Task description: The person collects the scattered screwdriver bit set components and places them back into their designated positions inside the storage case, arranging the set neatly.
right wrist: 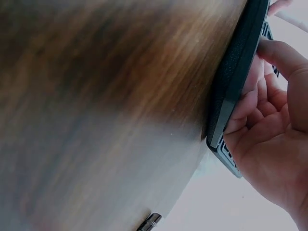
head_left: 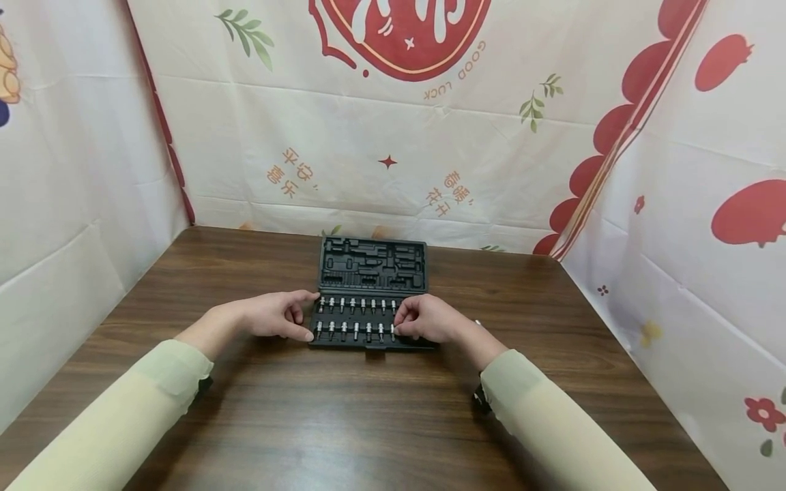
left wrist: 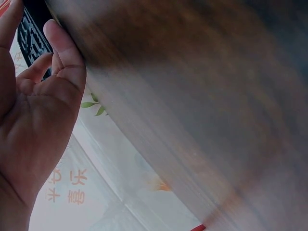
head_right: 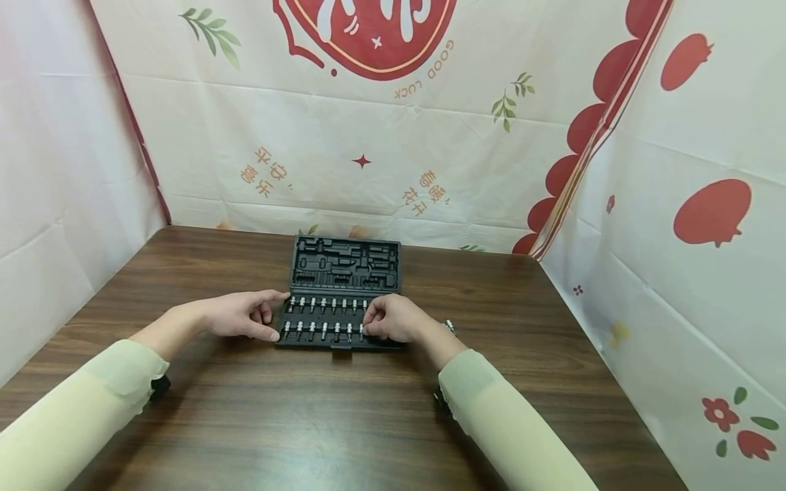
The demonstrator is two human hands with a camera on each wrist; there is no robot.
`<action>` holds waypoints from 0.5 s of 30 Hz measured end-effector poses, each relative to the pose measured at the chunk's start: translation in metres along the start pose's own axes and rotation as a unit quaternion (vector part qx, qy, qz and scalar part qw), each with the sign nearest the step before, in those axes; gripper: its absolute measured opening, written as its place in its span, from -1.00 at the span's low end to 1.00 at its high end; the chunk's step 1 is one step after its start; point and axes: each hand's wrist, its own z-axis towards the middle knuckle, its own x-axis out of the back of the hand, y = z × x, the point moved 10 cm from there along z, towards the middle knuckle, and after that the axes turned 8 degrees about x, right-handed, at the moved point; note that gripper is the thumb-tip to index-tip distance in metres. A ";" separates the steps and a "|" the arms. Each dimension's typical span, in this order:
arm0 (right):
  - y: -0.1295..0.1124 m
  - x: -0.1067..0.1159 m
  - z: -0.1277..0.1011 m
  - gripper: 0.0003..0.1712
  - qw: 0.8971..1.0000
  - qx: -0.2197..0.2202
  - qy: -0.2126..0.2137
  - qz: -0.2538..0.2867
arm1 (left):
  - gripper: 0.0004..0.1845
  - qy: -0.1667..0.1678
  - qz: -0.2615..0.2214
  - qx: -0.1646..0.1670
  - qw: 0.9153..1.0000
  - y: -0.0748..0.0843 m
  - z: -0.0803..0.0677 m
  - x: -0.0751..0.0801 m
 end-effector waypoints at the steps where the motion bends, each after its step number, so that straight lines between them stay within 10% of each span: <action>1: 0.000 0.000 0.000 -0.93 1.000 0.002 -0.001 -0.002 | 0.01 0.000 0.000 0.000 1.000 0.000 0.000 0.000; 15: -0.003 0.008 -0.011 -0.91 0.999 0.038 0.004 -0.013 | 0.02 0.001 0.001 0.011 1.000 -0.004 0.001 0.000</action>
